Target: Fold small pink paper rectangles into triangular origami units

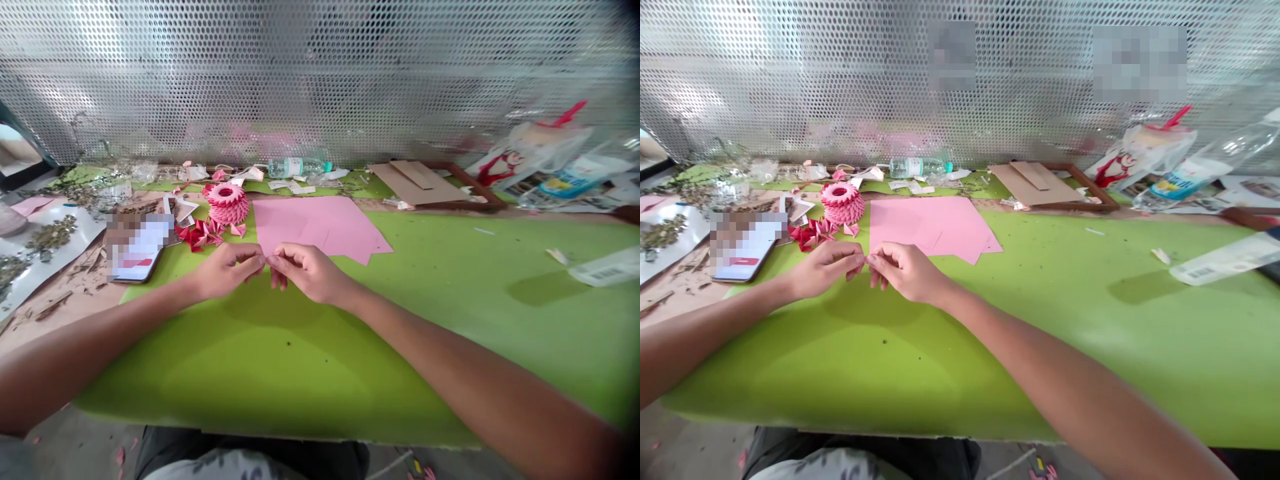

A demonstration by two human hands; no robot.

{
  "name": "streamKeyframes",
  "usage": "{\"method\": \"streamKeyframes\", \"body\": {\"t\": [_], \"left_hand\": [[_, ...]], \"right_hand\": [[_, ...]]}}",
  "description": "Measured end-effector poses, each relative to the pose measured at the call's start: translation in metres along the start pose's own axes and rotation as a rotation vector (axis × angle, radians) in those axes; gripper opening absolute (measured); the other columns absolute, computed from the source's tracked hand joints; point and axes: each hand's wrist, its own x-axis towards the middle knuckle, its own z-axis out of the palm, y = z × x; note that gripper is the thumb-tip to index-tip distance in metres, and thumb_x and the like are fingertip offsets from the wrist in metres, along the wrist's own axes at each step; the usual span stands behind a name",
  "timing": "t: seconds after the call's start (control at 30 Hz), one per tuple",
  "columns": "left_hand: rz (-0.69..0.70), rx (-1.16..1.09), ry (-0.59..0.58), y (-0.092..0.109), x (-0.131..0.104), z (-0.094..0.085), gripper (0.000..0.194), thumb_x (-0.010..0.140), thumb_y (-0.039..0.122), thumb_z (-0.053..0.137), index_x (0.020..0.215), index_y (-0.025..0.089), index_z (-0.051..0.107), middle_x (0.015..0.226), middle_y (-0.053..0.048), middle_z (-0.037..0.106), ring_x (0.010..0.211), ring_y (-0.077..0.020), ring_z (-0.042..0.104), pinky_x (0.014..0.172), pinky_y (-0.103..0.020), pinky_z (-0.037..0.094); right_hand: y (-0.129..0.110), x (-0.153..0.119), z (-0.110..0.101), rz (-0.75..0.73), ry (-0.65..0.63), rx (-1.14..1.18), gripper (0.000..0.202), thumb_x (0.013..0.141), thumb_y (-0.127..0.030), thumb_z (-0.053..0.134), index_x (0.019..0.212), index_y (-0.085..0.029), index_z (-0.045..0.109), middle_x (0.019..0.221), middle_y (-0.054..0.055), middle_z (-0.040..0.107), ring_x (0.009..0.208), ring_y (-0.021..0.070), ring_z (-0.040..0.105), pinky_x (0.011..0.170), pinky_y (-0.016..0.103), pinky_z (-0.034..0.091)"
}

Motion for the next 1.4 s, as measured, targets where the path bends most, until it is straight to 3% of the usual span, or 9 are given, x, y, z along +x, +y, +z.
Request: {"method": "streamKeyframes", "body": {"t": [0.17, 0.3, 0.4, 0.53, 0.67, 0.93, 1.13, 1.23, 1.4], "left_hand": [[0.053, 0.127, 0.053, 0.0, 0.001, -0.007, 0.032, 0.094, 0.032, 0.041, 0.068, 0.017, 0.051, 0.061, 0.001, 0.053, 0.056, -0.0111, 0.048, 0.055, -0.023, 0.034], [-0.012, 0.481, 0.239, -0.009, 0.005, -0.024, 0.032, 0.093, 0.031, 0.041, 0.064, 0.018, 0.045, 0.055, 0.001, 0.045, 0.05, -0.0114, 0.039, 0.051, -0.026, 0.023], [-0.044, 0.767, 0.323, -0.022, 0.009, -0.038, 0.033, 0.091, 0.033, 0.044, 0.062, 0.019, 0.044, 0.052, 0.0, 0.043, 0.048, -0.0124, 0.032, 0.052, -0.028, 0.018], [-0.133, 0.898, 0.404, -0.037, 0.014, -0.049, 0.033, 0.088, 0.039, 0.051, 0.062, 0.019, 0.05, 0.052, -0.003, 0.051, 0.045, -0.0124, 0.034, 0.051, -0.028, 0.019], [-0.115, 0.935, 0.461, -0.039, 0.014, -0.045, 0.035, 0.091, 0.042, 0.048, 0.068, 0.018, 0.056, 0.057, -0.005, 0.059, 0.047, -0.0143, 0.042, 0.054, -0.028, 0.022], [0.13, 0.81, 0.299, -0.022, 0.007, -0.021, 0.032, 0.094, 0.031, 0.045, 0.066, 0.018, 0.055, 0.061, -0.005, 0.062, 0.055, -0.0154, 0.048, 0.06, -0.029, 0.029], [0.153, 0.755, 0.247, -0.022, 0.007, -0.018, 0.034, 0.093, 0.033, 0.045, 0.067, 0.018, 0.059, 0.06, -0.005, 0.061, 0.055, -0.0166, 0.05, 0.059, -0.029, 0.031], [0.129, 0.705, 0.249, -0.024, 0.007, -0.016, 0.028, 0.094, 0.034, 0.046, 0.084, 0.017, 0.067, 0.067, -0.005, 0.067, 0.062, -0.0187, 0.058, 0.062, -0.029, 0.038], [0.139, 0.531, 0.22, -0.021, 0.005, -0.006, 0.04, 0.093, 0.04, 0.053, 0.125, 0.017, 0.056, 0.11, -0.009, 0.07, 0.078, -0.0192, 0.067, 0.073, -0.031, 0.049]], "right_hand": [[0.005, 0.004, -0.007, 0.002, -0.002, -0.053, 0.035, 0.099, -0.05, 0.046, 0.094, -0.019, 0.061, 0.081, 0.004, 0.068, 0.067, 0.0156, 0.065, 0.063, 0.029, 0.052], [0.011, 0.011, -0.035, 0.018, 0.296, -0.545, 0.023, 0.094, -0.041, 0.054, 0.098, -0.02, 0.063, 0.091, 0.007, 0.073, 0.082, 0.0215, 0.069, 0.073, 0.034, 0.052], [0.015, 0.015, -0.06, 0.168, 0.399, -0.827, 0.025, 0.09, -0.037, 0.058, 0.105, -0.018, 0.065, 0.108, 0.012, 0.073, 0.1, 0.0292, 0.068, 0.082, 0.041, 0.052], [0.025, 0.015, -0.082, 0.357, 0.285, -1.016, 0.055, 0.087, -0.056, 0.057, 0.124, -0.016, 0.062, 0.135, 0.018, 0.062, 0.124, 0.0389, 0.056, 0.1, 0.051, 0.045], [0.036, 0.014, -0.09, 0.413, 0.216, -1.065, 0.073, 0.081, -0.069, 0.058, 0.131, -0.016, 0.06, 0.143, 0.019, 0.055, 0.129, 0.0392, 0.052, 0.105, 0.05, 0.043], [0.047, 0.016, -0.094, 0.41, 0.28, -0.936, 0.068, 0.074, -0.062, 0.071, 0.123, -0.015, 0.064, 0.133, 0.018, 0.057, 0.122, 0.0351, 0.055, 0.101, 0.043, 0.046], [0.044, 0.017, -0.09, 0.365, 0.327, -0.802, 0.043, 0.077, -0.049, 0.071, 0.105, -0.017, 0.068, 0.119, 0.015, 0.064, 0.107, 0.0305, 0.061, 0.091, 0.041, 0.048], [0.036, 0.02, -0.079, 0.272, 0.392, -0.621, 0.037, 0.076, -0.044, 0.073, 0.099, -0.016, 0.066, 0.104, 0.011, 0.068, 0.096, 0.0272, 0.063, 0.084, 0.039, 0.048], [0.016, 0.017, -0.041, 0.163, 0.117, -0.142, 0.045, 0.078, -0.056, 0.072, 0.096, -0.015, 0.067, 0.08, 0.004, 0.066, 0.071, 0.0176, 0.061, 0.066, 0.03, 0.045]]}}
